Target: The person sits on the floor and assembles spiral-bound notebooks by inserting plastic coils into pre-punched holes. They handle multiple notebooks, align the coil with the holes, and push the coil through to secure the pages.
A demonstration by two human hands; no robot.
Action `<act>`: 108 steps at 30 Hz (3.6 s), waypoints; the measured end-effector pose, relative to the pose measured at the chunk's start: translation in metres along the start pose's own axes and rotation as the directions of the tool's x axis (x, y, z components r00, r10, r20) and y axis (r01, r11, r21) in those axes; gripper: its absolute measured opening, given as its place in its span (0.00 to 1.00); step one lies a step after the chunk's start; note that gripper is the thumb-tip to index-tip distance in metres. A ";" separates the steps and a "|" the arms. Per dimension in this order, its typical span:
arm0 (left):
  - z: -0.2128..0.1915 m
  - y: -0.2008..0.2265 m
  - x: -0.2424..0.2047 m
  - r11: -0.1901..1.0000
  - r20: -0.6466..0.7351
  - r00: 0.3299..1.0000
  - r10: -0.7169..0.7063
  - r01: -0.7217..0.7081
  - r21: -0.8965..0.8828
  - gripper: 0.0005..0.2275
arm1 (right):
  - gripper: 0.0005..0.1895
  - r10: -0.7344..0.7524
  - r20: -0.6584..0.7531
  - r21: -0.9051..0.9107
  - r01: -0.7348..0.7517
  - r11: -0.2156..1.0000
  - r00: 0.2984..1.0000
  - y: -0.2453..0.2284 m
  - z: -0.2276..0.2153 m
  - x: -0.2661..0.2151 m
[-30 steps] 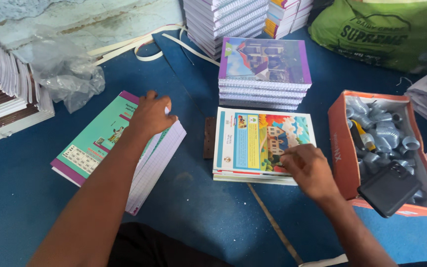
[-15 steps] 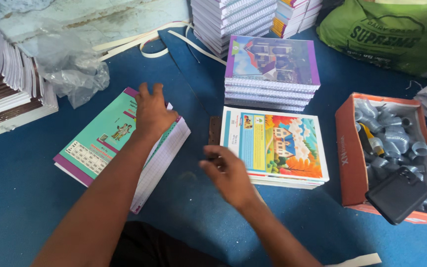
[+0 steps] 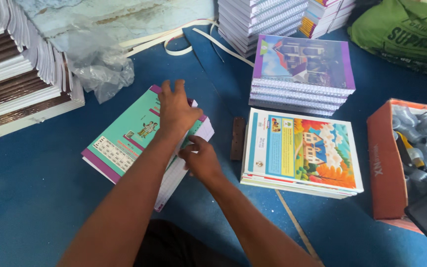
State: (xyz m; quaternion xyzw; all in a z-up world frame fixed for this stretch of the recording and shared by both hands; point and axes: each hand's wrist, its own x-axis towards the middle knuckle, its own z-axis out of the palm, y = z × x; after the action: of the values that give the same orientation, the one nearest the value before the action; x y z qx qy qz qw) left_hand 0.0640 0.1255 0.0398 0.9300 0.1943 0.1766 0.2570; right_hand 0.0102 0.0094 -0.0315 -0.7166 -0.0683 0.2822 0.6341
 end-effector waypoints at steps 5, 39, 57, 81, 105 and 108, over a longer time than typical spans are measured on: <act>0.001 0.001 0.000 1.000 -0.009 1.000 -0.002 0.002 0.007 0.41 | 0.21 -0.113 -0.001 -0.001 0.113 0.994 0.994 0.002 0.009 0.009; -0.102 0.008 -0.026 0.758 -0.071 0.872 0.485 -0.378 0.531 0.15 | 0.24 -0.286 0.200 0.398 0.189 0.898 0.937 -0.065 -0.050 -0.035; -0.183 0.140 -0.076 0.779 -0.185 0.833 0.522 -0.554 -0.294 0.09 | 0.49 -0.381 -0.068 -0.081 0.375 0.923 0.922 -0.122 -0.193 -0.081; -0.040 0.160 -0.218 0.574 0.015 0.915 0.402 -0.239 -0.783 0.12 | 0.30 -0.455 -0.530 -0.183 0.427 0.885 0.715 0.015 -0.247 -0.244; 0.036 0.126 -0.244 0.408 0.211 0.952 0.223 0.106 -0.907 0.31 | 0.34 -0.294 -0.563 -0.114 0.280 0.953 0.772 0.039 -0.250 -0.230; 0.043 0.129 -0.243 0.430 0.171 0.967 0.191 0.074 -0.900 0.30 | 0.26 -0.218 -0.593 -0.087 0.208 0.974 0.775 0.039 -0.251 -0.228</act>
State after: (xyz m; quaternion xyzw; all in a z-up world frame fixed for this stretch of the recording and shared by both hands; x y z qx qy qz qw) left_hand -0.0922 -0.1039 0.0204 0.6696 0.0041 0.1446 0.7285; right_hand -0.0665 -0.3199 0.0134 -0.7617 0.0523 -0.0324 0.6450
